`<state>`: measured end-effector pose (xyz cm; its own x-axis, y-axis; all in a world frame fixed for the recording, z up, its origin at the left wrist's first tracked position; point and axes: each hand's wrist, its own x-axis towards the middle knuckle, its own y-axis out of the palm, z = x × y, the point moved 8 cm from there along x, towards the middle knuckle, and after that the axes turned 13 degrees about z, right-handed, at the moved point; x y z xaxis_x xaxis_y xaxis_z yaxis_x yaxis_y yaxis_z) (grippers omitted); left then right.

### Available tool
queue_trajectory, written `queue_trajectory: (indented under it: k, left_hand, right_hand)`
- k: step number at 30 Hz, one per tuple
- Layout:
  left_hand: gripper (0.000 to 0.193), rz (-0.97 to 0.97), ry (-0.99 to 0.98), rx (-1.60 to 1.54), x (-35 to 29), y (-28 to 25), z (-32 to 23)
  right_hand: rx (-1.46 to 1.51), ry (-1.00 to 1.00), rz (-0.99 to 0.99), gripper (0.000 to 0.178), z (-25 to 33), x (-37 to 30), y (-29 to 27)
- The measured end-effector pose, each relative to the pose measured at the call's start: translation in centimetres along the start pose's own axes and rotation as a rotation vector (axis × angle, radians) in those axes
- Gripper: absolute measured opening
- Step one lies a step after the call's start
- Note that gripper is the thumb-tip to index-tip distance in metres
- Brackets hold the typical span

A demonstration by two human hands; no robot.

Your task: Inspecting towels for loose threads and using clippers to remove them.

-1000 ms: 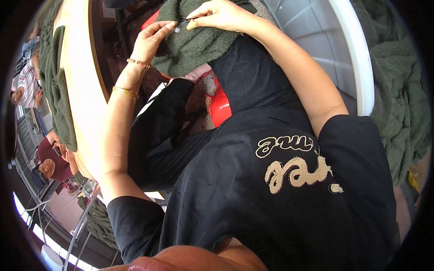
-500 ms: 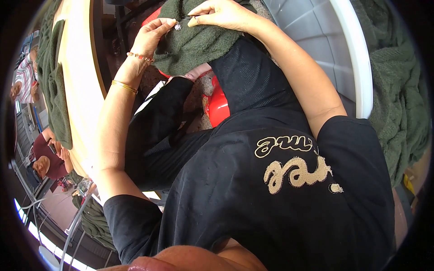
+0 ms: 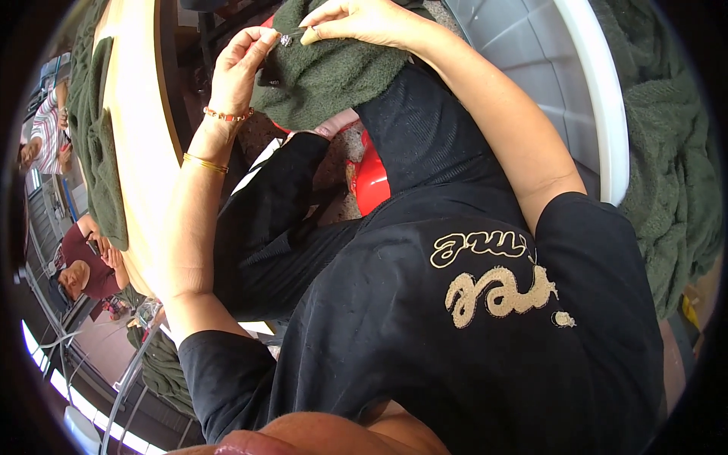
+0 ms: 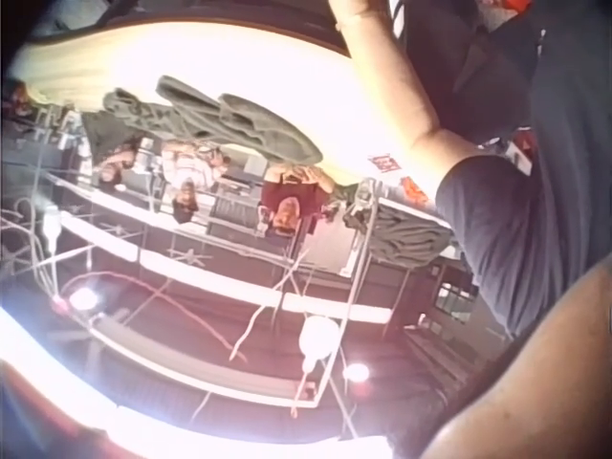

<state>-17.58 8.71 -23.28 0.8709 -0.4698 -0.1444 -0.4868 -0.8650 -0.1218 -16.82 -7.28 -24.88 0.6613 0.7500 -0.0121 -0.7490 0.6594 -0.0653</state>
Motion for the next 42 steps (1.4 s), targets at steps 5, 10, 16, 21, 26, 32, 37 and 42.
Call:
queue_trajectory:
  k: [5, 10, 16, 21, 26, 32, 37, 42]
  left_hand:
    - [0.014, -0.016, -0.003, -0.016, -0.7, -0.3, -0.1]
    - [0.015, -0.004, -0.007, -0.003, -0.7, 0.0, -0.1]
    - [0.016, 0.014, -0.017, -0.017, -0.7, -0.1, 0.1]
    - [0.016, 0.008, 0.003, -0.002, -0.6, 0.1, -0.6]
    - [0.016, -0.008, 0.025, 0.002, -0.8, -0.1, -0.8]
    - [0.014, 0.014, 0.016, 0.020, -0.8, 0.6, -0.9]
    - [0.015, 0.040, 0.024, 0.079, -0.8, 1.3, -1.3]
    - [0.014, 0.043, 0.081, 0.175, -0.7, 1.4, -1.1]
  right_hand:
    - [0.126, -0.056, 0.051, 0.025, 0.9, 0.0, 0.9]
    - [-0.059, 0.028, 0.057, 0.029, 1.1, 0.0, 1.4]
    - [-0.126, -0.003, 0.067, 0.026, 2.0, 0.2, 1.9]
    - [0.080, -0.049, 0.071, 0.027, 1.3, -0.1, 1.2]
    - [0.152, 0.054, 0.067, 0.024, 1.1, -0.3, 0.3]
    - [0.066, -0.017, 0.129, 0.027, 0.3, 0.1, 0.6]
    - [0.059, -0.024, 0.184, 0.029, 0.6, -0.2, 1.0]
    - [0.003, -0.027, 0.199, 0.027, 2.0, -0.4, 1.3]
